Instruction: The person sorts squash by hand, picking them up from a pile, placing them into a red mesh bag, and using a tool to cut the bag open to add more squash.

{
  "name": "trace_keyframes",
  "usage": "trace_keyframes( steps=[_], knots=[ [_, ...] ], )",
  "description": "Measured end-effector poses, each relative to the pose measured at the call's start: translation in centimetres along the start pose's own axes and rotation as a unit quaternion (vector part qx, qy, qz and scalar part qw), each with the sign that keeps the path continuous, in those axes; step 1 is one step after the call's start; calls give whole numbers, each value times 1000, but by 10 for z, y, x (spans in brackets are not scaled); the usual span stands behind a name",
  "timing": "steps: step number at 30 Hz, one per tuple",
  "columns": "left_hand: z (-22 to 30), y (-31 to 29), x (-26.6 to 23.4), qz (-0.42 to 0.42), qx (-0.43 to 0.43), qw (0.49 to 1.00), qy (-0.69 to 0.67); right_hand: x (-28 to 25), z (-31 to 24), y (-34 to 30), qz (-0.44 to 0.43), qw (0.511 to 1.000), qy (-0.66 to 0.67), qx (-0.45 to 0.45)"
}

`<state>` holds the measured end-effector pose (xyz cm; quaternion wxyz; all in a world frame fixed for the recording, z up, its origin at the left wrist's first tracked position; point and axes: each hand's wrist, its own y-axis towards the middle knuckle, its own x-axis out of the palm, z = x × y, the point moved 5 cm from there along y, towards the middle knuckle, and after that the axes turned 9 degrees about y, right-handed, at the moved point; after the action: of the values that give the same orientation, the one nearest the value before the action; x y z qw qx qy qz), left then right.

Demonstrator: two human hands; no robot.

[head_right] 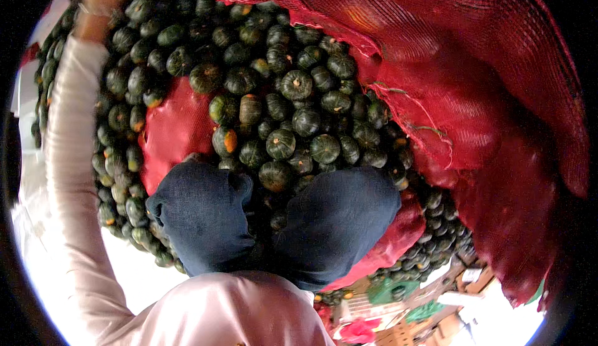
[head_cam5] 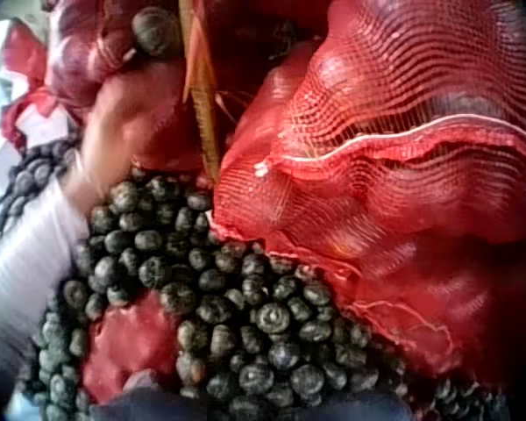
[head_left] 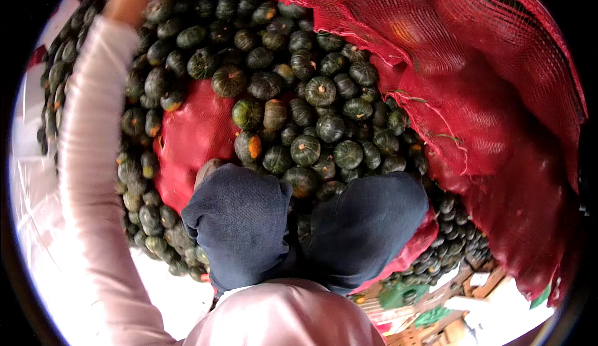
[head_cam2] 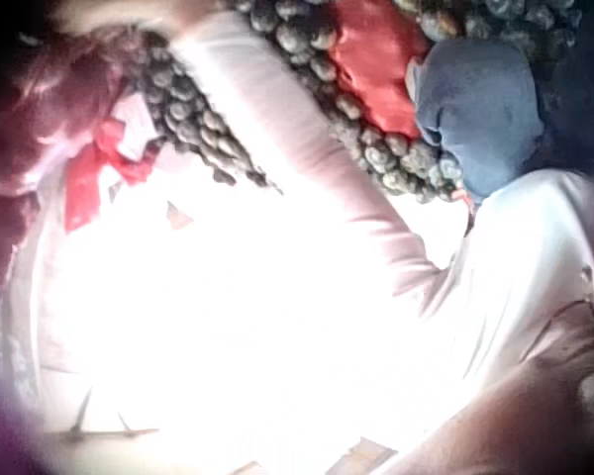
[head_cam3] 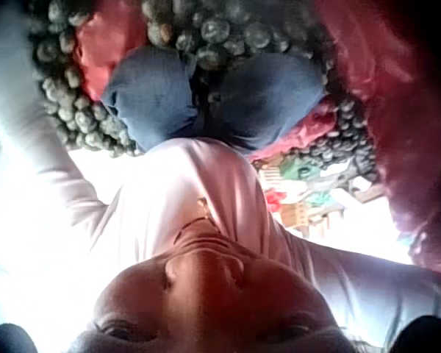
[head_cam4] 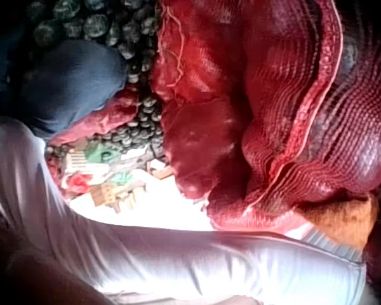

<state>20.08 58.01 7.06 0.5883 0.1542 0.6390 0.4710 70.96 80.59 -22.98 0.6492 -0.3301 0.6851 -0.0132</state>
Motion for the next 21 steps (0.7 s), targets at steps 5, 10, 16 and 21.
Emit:
trace_keyframes(
  steps=[5, 10, 16, 21],
  knots=[
    [23, -243, 2, -448, -57, 864, -222, -4, 5, 8, 4, 997, -1, -75],
    [112, -417, -75, -614, -178, 616, -460, 2, 32, 18, 2, 988, 2, -154],
    [174, -375, -172, -539, -183, 566, -596, -44, 60, 49, 18, 980, 4, -200],
    [232, -366, -224, -452, -366, 490, -649, -64, 55, 57, 19, 975, -11, -219]
  ],
)
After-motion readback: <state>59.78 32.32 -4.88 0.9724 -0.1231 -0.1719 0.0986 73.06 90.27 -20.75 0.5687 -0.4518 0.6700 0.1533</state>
